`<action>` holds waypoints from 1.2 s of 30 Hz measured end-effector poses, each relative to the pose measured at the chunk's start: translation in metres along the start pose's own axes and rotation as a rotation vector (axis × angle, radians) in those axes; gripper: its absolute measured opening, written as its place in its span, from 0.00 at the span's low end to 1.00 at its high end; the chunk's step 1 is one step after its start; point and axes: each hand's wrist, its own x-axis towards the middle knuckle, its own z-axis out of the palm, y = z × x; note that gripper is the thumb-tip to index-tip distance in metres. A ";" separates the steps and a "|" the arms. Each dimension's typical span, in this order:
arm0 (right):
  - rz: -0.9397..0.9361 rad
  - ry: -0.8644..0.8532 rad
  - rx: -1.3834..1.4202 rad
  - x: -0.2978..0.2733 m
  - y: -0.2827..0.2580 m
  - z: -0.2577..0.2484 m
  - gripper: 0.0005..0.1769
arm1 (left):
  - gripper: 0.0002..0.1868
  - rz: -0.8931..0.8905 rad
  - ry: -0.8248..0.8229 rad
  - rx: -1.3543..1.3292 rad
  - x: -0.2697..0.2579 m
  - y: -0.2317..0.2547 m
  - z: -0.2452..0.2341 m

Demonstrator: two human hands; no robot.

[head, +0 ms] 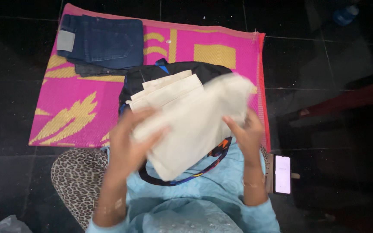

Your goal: The person folds and places several garments into a patterned duffel bag. They place a white cloth, then a pair of blue jeans, followed by black pants, and finally a cream-colored garment into the bag.

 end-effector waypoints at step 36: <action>0.409 -0.295 0.158 0.057 0.005 0.021 0.44 | 0.26 -0.013 -0.597 0.492 0.126 0.005 0.016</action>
